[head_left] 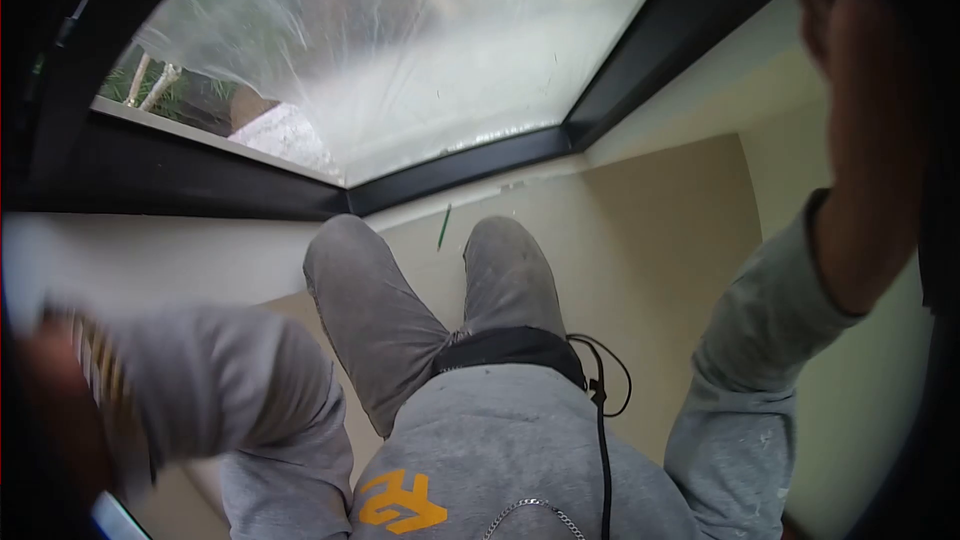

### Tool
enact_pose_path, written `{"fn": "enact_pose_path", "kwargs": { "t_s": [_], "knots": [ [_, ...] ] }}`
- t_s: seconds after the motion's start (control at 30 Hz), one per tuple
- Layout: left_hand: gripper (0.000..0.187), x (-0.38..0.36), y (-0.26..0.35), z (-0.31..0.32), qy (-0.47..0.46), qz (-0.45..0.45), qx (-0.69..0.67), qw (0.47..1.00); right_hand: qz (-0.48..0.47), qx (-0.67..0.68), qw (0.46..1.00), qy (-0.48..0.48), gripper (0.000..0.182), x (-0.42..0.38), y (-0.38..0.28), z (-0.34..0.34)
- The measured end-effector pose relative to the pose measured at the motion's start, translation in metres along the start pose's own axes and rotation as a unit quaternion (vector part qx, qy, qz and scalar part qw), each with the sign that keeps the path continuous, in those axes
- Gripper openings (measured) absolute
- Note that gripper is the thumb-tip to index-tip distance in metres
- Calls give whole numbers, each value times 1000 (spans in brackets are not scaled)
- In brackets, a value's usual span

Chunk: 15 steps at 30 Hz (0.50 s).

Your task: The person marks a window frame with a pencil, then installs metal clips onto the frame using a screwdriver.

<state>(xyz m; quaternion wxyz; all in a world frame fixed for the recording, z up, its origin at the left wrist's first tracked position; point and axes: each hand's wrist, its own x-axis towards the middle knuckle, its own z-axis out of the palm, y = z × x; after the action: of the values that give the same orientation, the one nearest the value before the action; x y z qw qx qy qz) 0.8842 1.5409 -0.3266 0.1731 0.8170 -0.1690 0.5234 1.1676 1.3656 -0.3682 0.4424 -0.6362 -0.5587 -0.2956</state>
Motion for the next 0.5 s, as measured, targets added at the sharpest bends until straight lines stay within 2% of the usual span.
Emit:
{"fn": "enact_pose_path", "kwargs": {
  "t_s": [0.23, 0.5],
  "knots": [
    [22, -12, 65, -55, 56, 20, -85, 995, -26, -22, 999, -24, 43, 11, 14, 14],
    [23, -30, 109, -80, 47, -18, -69, 996, -26, -41, 999, -11, 40, -12, 32, 91]
  ]
}}
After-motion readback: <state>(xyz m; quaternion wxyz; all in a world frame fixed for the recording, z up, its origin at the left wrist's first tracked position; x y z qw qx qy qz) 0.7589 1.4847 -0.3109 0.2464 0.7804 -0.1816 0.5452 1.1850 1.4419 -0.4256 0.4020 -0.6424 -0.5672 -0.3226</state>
